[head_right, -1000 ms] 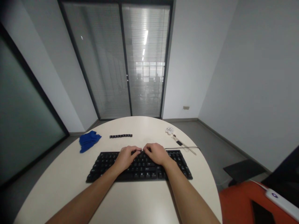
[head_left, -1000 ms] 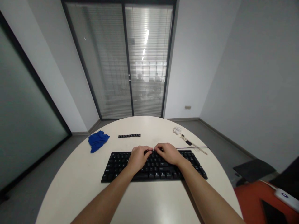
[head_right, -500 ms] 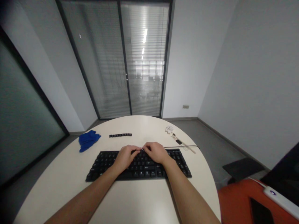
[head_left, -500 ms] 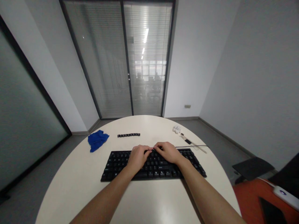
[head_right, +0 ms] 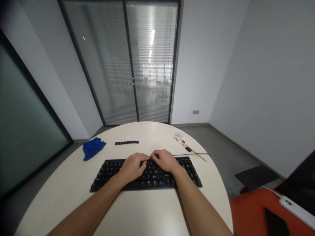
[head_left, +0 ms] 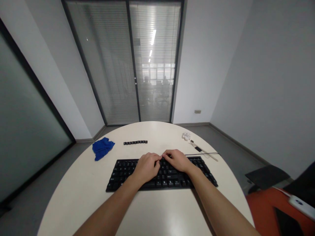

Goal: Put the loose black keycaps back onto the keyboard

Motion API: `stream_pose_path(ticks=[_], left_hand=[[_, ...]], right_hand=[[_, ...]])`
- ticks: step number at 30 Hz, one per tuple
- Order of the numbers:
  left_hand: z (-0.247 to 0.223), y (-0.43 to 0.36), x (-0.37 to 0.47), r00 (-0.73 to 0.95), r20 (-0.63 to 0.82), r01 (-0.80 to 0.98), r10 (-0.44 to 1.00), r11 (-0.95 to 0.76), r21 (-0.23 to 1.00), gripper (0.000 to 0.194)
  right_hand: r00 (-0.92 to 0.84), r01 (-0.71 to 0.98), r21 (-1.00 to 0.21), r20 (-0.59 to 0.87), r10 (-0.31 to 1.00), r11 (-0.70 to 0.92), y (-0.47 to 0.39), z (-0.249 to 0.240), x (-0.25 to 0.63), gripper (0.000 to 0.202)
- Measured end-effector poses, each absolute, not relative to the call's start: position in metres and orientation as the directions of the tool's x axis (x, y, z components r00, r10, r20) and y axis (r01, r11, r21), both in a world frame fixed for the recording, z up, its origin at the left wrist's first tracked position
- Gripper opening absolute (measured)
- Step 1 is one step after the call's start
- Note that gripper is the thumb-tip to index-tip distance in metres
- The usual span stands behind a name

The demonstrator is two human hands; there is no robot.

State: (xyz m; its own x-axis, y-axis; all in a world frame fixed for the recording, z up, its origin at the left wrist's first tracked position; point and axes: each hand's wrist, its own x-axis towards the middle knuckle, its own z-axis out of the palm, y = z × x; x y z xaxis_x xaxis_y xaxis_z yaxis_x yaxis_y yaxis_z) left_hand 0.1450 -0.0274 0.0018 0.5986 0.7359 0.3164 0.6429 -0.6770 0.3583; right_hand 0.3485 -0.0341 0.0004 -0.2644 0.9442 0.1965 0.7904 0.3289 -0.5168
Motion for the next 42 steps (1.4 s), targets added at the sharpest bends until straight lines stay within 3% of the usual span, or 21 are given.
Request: stream_pose_path(ticks=[14,19,22,25,28,34,42], left_hand=[[0.01,-0.034,0.142,0.63,0.263,0.65,0.731,-0.682,0.336,0.034],[0.005,-0.025,0.139,0.617,0.251,0.627,0.746,-0.658,0.417,0.033],[0.001,-0.01,0.134,0.526,0.258,0.682,0.81,-0.583,0.442,0.034],[0.0,0.014,0.128,0.44,0.302,0.786,0.846,-0.525,0.326,0.035],[0.001,0.044,0.121,0.489,0.325,0.819,0.81,-0.554,0.147,0.036],[0.0,0.082,0.116,0.534,0.304,0.807,0.789,-0.583,0.096,0.038],[-0.002,0.08,0.126,0.589,0.286,0.776,0.756,-0.627,0.06,0.027]], right_hand=[[-0.259,0.804,-0.5,0.19,0.947,0.32,-0.033,-0.001,0.348,0.034],[-0.252,0.808,-0.501,0.184,0.95,0.311,-0.033,-0.001,0.347,0.035],[-0.252,0.81,-0.499,0.179,0.951,0.309,-0.033,0.001,0.347,0.036],[-0.253,0.807,-0.504,0.178,0.951,0.309,-0.034,0.002,0.347,0.035],[-0.25,0.805,-0.506,0.181,0.951,0.309,-0.034,0.002,0.348,0.034],[-0.246,0.808,-0.507,0.174,0.953,0.301,-0.034,0.002,0.347,0.035],[-0.245,0.805,-0.508,0.184,0.952,0.306,-0.034,0.0,0.348,0.035]])
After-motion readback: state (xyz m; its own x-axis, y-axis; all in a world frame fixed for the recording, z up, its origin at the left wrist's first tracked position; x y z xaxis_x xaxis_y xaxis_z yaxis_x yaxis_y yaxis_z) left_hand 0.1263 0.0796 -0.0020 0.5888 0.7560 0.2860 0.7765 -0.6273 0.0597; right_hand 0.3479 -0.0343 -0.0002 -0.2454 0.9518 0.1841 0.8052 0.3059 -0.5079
